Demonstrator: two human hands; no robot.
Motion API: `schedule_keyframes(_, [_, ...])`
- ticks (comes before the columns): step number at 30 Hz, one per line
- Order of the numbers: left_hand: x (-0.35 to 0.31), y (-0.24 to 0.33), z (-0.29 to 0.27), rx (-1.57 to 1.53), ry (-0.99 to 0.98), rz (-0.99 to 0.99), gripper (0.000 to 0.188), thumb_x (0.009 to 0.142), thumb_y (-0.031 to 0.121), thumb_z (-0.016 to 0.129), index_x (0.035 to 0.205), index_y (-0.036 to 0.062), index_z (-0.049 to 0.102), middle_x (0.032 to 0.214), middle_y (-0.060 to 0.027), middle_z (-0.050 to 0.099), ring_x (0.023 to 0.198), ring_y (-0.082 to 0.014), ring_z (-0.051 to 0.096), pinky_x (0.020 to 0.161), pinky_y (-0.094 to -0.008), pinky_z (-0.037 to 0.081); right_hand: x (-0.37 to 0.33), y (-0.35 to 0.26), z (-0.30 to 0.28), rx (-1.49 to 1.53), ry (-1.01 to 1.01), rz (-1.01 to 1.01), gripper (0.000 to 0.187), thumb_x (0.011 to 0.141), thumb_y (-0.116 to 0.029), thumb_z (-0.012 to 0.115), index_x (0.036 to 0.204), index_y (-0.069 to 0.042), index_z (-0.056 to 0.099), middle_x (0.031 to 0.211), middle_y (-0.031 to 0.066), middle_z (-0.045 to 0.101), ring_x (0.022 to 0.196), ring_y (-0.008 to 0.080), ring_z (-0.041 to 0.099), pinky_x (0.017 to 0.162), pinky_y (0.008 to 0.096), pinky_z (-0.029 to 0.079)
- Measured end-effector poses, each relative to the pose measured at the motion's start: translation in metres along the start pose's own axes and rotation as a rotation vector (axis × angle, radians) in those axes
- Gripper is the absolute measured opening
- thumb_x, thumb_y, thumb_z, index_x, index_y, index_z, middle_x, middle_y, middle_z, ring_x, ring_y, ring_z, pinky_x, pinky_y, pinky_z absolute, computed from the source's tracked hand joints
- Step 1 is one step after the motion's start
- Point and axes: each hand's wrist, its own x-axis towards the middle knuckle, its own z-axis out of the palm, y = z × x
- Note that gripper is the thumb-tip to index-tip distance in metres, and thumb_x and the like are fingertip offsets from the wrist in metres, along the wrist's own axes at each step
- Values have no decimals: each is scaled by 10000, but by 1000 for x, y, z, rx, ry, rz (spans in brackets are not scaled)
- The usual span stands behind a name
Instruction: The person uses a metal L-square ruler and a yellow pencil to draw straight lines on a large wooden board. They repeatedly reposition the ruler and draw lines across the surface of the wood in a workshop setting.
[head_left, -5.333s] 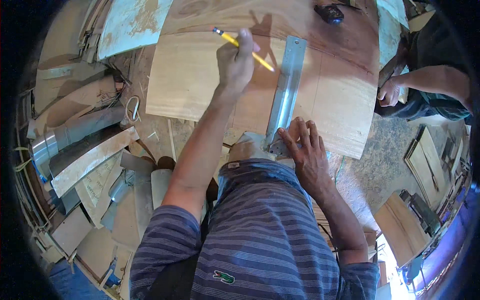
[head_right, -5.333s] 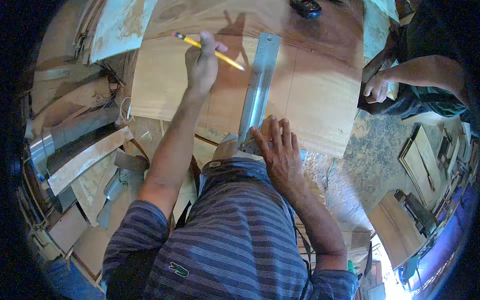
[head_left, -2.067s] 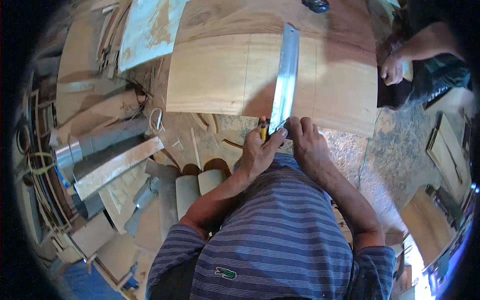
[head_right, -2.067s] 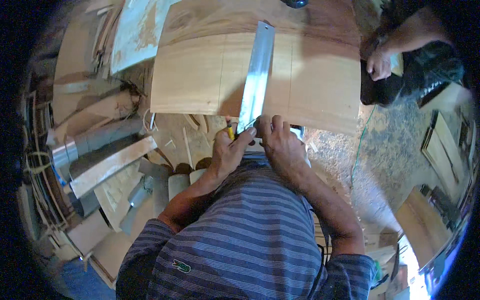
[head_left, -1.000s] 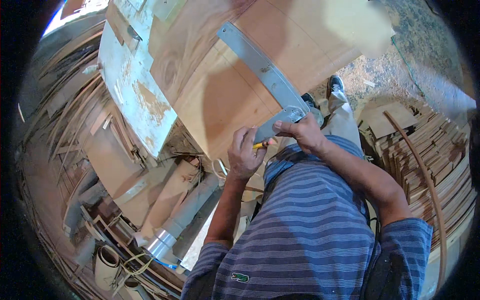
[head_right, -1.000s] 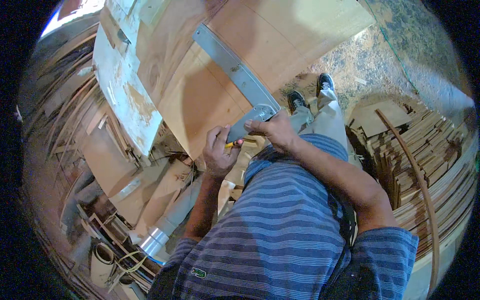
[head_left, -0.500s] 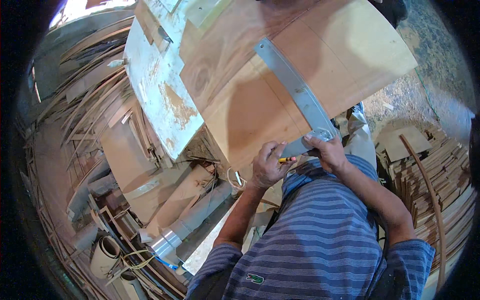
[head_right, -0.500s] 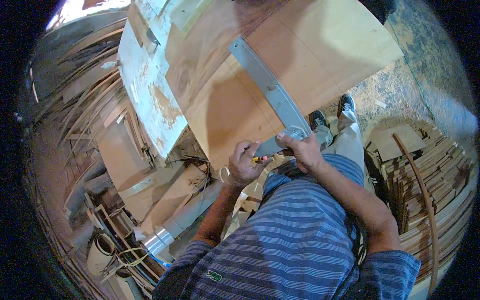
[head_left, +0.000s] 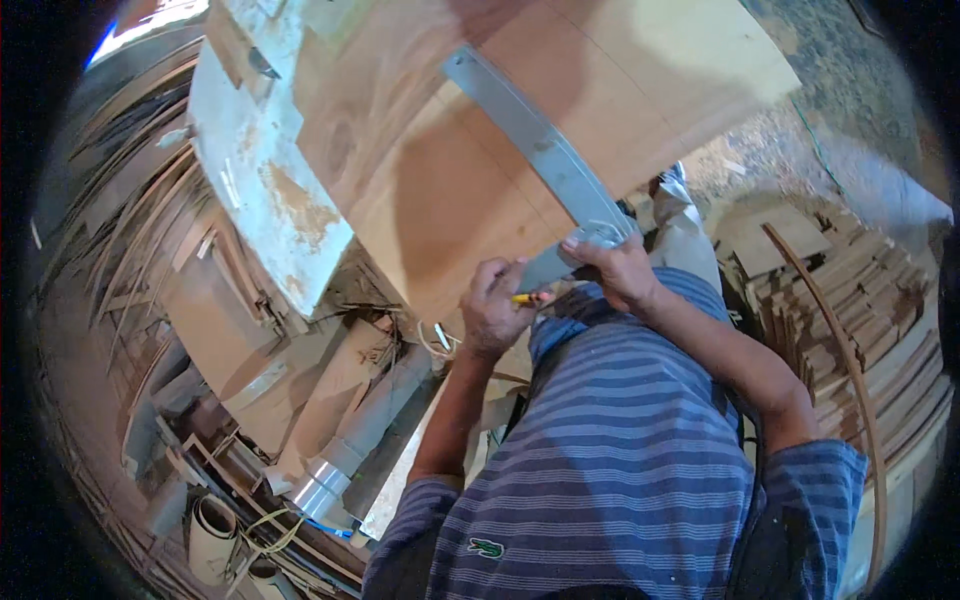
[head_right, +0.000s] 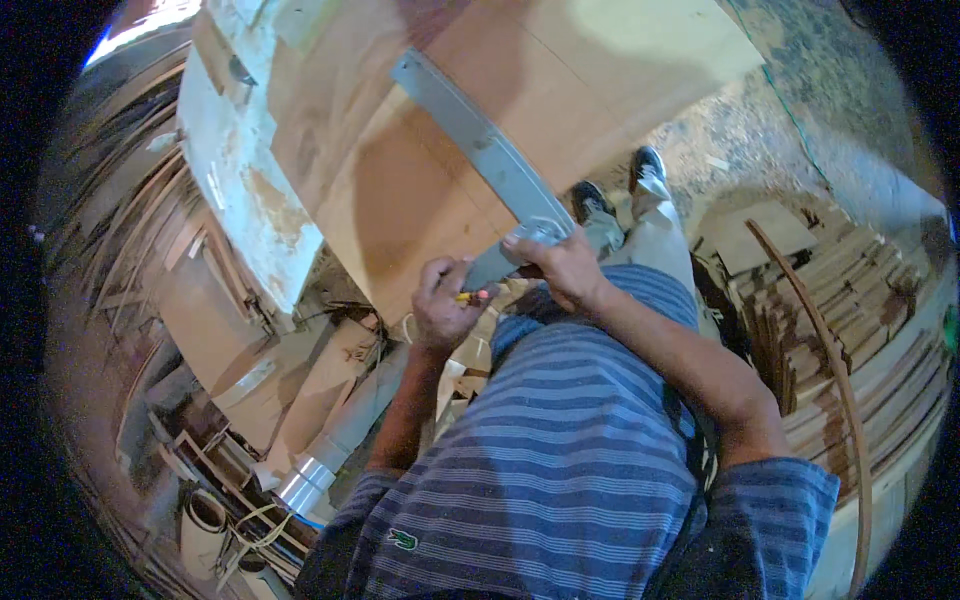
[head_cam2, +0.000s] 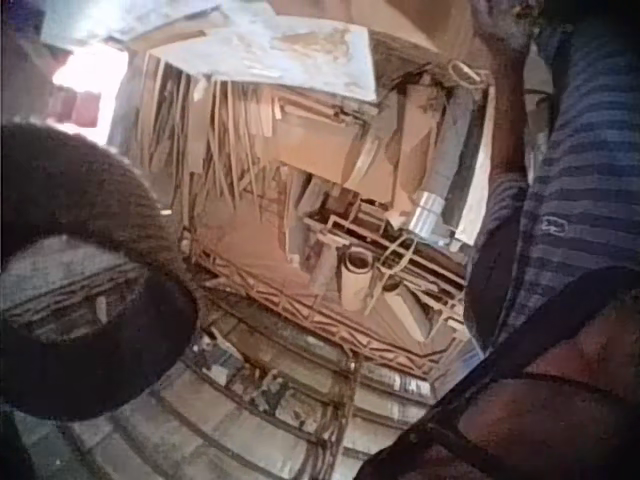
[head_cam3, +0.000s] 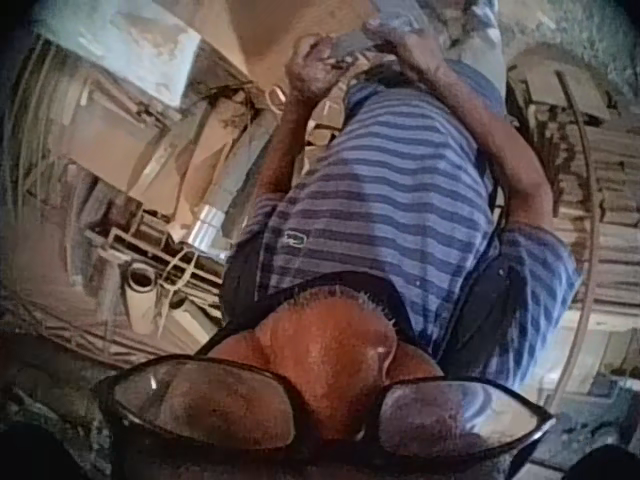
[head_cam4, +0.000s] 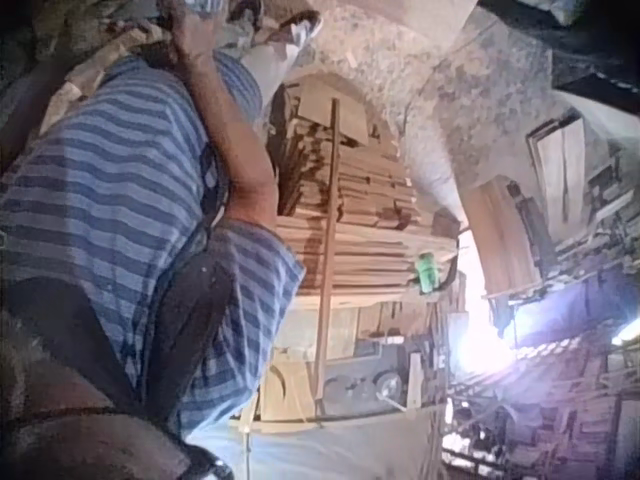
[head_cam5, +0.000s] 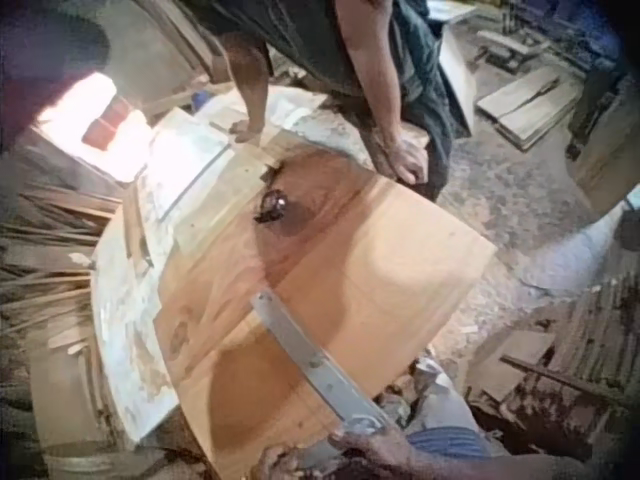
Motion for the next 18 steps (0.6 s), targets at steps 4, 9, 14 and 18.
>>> schedule_keyframes(4, [2, 1, -1, -17, 18, 4, 576, 734, 372, 863, 1196, 86, 670, 965, -110, 605, 758, -266, 658, 601, -372, 560, -5, -10, 13, 45, 42, -45, 233, 874, -50, 735, 1095, -16, 669, 956, 84, 715, 809, 174, 691, 630, 305, 554])
schedule_keyframes(9, [1, 0, 3, -24, 43, 23, 579, 747, 388, 858, 1200, 83, 667, 959, -116, 605, 756, -264, 654, 597, -370, 558, -12, -28, 13, -203, 23, -30, 237, 902, -132, 728, 1090, -5, 661, 896, 78, 705, 728, 133, 667, 522, 276, 498])
schedule_keyframes(14, [1, 0, 1, -9, 20, 17, 585, 745, 394, 859, 1201, 83, 666, 960, -119, 607, 756, -271, 654, 596, -374, 556, -7, -24, 14, -170, 41, 8, 256, 888, -146, 748, 1080, -9, 649, 891, 81, 695, 747, 146, 669, 566, 311, 515])
schedule_keyframes(18, [-1, 2, -1, -44, -25, -73, 601, 734, 394, 859, 1211, 86, 663, 968, -123, 606, 777, -279, 654, 612, -386, 557, -9, -23, 11, -95, 45, 99, 293, 868, -86, 756, 1115, -13, 616, 946, 80, 685, 841, 189, 683, 730, 362, 580])
